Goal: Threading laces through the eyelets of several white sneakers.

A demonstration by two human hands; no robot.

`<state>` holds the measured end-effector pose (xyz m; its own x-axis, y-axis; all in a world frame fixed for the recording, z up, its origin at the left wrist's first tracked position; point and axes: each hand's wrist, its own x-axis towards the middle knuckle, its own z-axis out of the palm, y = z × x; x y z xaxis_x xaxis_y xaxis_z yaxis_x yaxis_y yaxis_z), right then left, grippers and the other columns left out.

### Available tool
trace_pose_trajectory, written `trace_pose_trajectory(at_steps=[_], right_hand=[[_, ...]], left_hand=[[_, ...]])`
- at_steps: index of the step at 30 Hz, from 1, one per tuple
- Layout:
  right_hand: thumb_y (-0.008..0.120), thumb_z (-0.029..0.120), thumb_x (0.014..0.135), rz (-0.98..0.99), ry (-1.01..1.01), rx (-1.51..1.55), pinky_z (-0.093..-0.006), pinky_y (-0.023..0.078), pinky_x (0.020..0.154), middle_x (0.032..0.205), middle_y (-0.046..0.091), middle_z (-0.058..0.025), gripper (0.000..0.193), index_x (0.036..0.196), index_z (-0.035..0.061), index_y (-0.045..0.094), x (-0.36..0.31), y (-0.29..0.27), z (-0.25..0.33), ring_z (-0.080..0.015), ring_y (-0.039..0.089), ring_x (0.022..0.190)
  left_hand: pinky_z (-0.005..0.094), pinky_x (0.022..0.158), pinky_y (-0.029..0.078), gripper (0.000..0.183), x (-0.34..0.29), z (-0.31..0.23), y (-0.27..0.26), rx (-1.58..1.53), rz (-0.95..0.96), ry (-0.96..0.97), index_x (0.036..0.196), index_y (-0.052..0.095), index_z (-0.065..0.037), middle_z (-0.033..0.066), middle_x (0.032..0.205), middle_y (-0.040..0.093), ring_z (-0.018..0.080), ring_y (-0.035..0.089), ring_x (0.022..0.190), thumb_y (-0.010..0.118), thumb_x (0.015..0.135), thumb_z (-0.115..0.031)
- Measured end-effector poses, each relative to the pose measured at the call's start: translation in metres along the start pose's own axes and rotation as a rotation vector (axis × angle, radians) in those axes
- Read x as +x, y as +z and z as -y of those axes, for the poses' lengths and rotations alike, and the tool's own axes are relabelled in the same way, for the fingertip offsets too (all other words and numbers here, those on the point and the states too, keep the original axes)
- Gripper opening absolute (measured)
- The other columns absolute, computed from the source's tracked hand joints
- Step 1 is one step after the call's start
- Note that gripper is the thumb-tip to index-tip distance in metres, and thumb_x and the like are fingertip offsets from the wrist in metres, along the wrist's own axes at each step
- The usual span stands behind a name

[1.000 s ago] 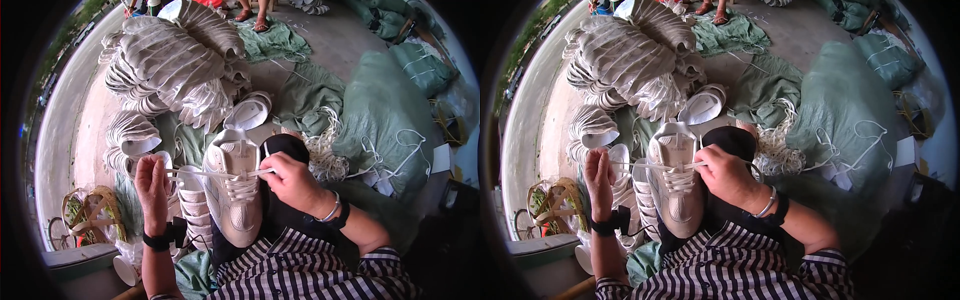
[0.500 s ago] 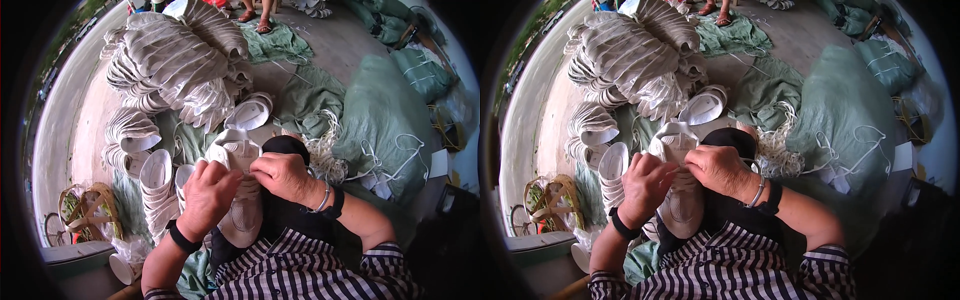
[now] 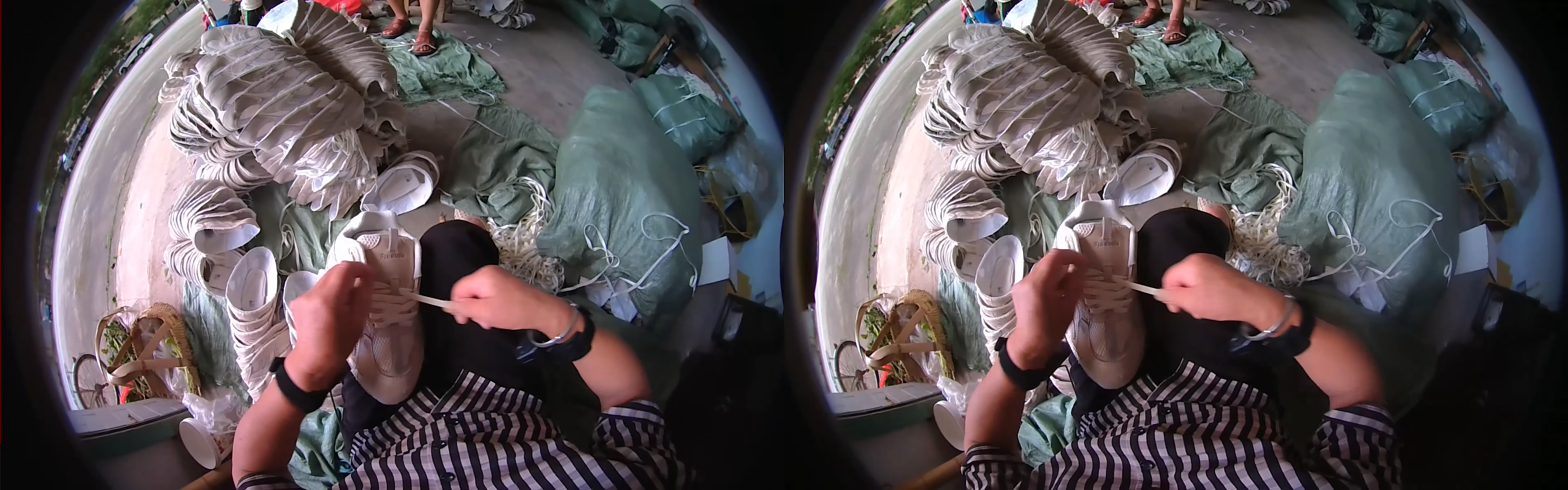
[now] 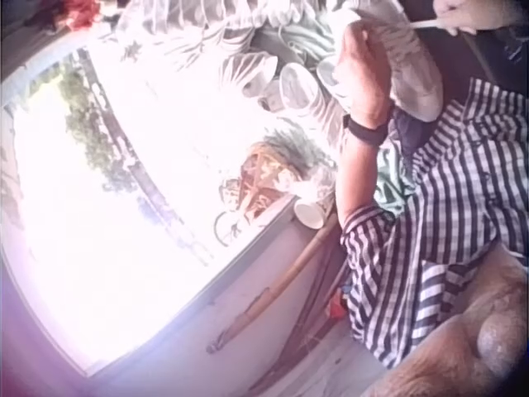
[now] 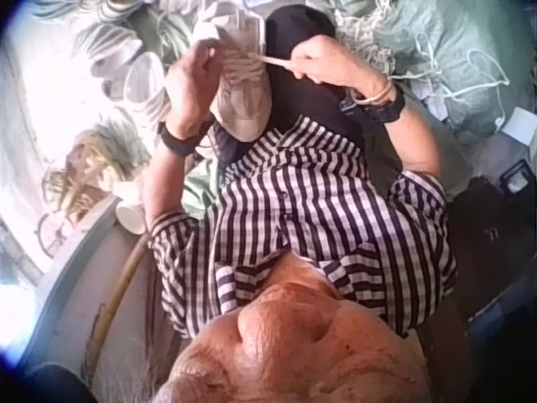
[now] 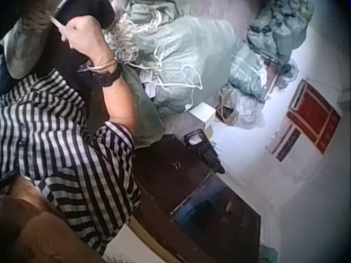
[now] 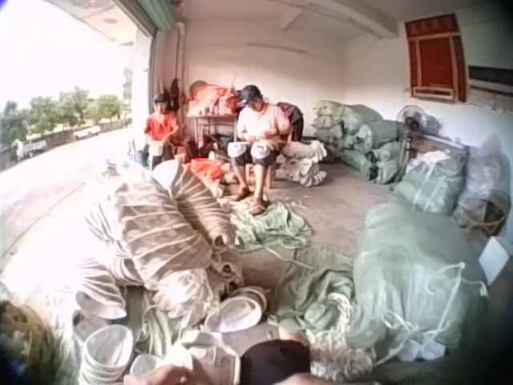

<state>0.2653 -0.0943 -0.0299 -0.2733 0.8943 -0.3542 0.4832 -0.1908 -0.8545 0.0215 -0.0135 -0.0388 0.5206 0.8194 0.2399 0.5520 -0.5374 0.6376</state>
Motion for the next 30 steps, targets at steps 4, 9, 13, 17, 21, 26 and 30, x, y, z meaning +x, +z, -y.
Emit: trace_pose_trajectory(at_steps=[4, 9, 13, 17, 21, 26, 30], right_hand=[[0.058, 0.017, 0.088, -0.184, 0.262, 0.357, -0.018, 0.031, 0.041, 0.063, 0.064, -0.0018, 0.019, 0.08, 0.0022, 0.066, -0.05, -0.022, -0.047, -0.0017, 0.046, 0.045], [0.05, 0.001, 0.088, -0.722, 0.188, 0.227, -0.0205, 0.041, 0.051, 0.074, 0.068, -0.0042, 0.017, 0.101, 0.0003, 0.061, -0.064, -0.028, -0.09, -0.0047, 0.054, 0.057], [0.05, 0.0, 0.088, -0.87, -0.12, 0.024, -0.0236, 0.048, 0.065, 0.079, 0.07, -0.0073, 0.026, 0.114, 0.0018, 0.056, -0.041, -0.016, -0.064, -0.0071, 0.061, 0.069], [0.05, 0.002, 0.092, -0.691, -0.393, 0.038, -0.0245, 0.053, 0.065, 0.084, 0.068, -0.0084, 0.026, 0.118, 0.0012, 0.052, 0.003, 0.009, -0.022, -0.0139, 0.066, 0.075], [0.059, 0.008, 0.087, -0.496, -0.332, -0.194, -0.0332, 0.052, 0.057, 0.074, 0.065, -0.0146, 0.008, 0.094, 0.0033, 0.058, 0.021, 0.032, -0.006, -0.029, 0.066, 0.067], [0.062, 0.011, 0.081, -0.379, -0.411, -0.416, -0.0377, 0.051, 0.054, 0.066, 0.061, -0.0112, 0.008, 0.081, 0.0049, 0.056, 0.009, 0.053, -0.006, -0.0299, 0.064, 0.064], [0.061, 0.009, 0.08, -0.394, -0.361, -0.432, -0.0368, 0.051, 0.052, 0.065, 0.06, -0.0102, 0.008, 0.081, 0.0046, 0.055, 0.007, 0.053, -0.009, -0.028, 0.064, 0.062]], left_hand=[[0.0173, 0.05, 0.029, 0.008, -0.005, 0.035, -0.036, -0.686, -0.093, -0.346, 0.097, 0.061, -0.005, -0.008, 0.074, 0.054, -0.0004, 0.038, 0.058, 0.057, 0.09, -0.005], [0.0149, 0.047, 0.023, 0.013, -0.016, 0.064, -0.073, -0.657, -0.105, -0.463, 0.103, 0.058, -0.006, -0.0093, 0.071, 0.045, -0.0026, 0.034, 0.055, 0.056, 0.092, -0.013], [0.0162, 0.053, 0.03, 0.014, -0.015, 0.063, -0.066, -0.881, -0.132, -0.515, 0.101, 0.059, -0.003, -0.0071, 0.075, 0.049, 0.0004, 0.038, 0.059, 0.058, 0.091, -0.012], [0.0191, 0.053, 0.033, 0.022, -0.011, 0.041, -0.05, -0.132, -0.179, -0.218, 0.103, 0.061, -0.004, -0.0032, 0.077, 0.053, 0.0035, 0.039, 0.059, 0.062, 0.082, 0.0], [0.0224, 0.052, 0.037, 0.03, -0.009, 0.004, -0.037, -0.081, -0.124, -0.062, 0.1, 0.066, -0.009, 0.0003, 0.077, 0.052, 0.0073, 0.047, 0.057, 0.067, 0.074, 0.007], [0.0382, 0.066, 0.049, 0.016, 0.014, -0.027, -0.015, 0.367, 0.166, 0.235, 0.091, 0.067, -0.013, 0.0073, 0.082, 0.052, 0.0263, 0.056, 0.08, 0.067, 0.075, -0.015], [0.038, 0.067, 0.05, 0.008, 0.03, -0.032, -0.019, 0.334, 0.35, 0.155, 0.084, 0.064, -0.011, 0.007, 0.085, 0.053, 0.0258, 0.056, 0.082, 0.065, 0.077, -0.015]])
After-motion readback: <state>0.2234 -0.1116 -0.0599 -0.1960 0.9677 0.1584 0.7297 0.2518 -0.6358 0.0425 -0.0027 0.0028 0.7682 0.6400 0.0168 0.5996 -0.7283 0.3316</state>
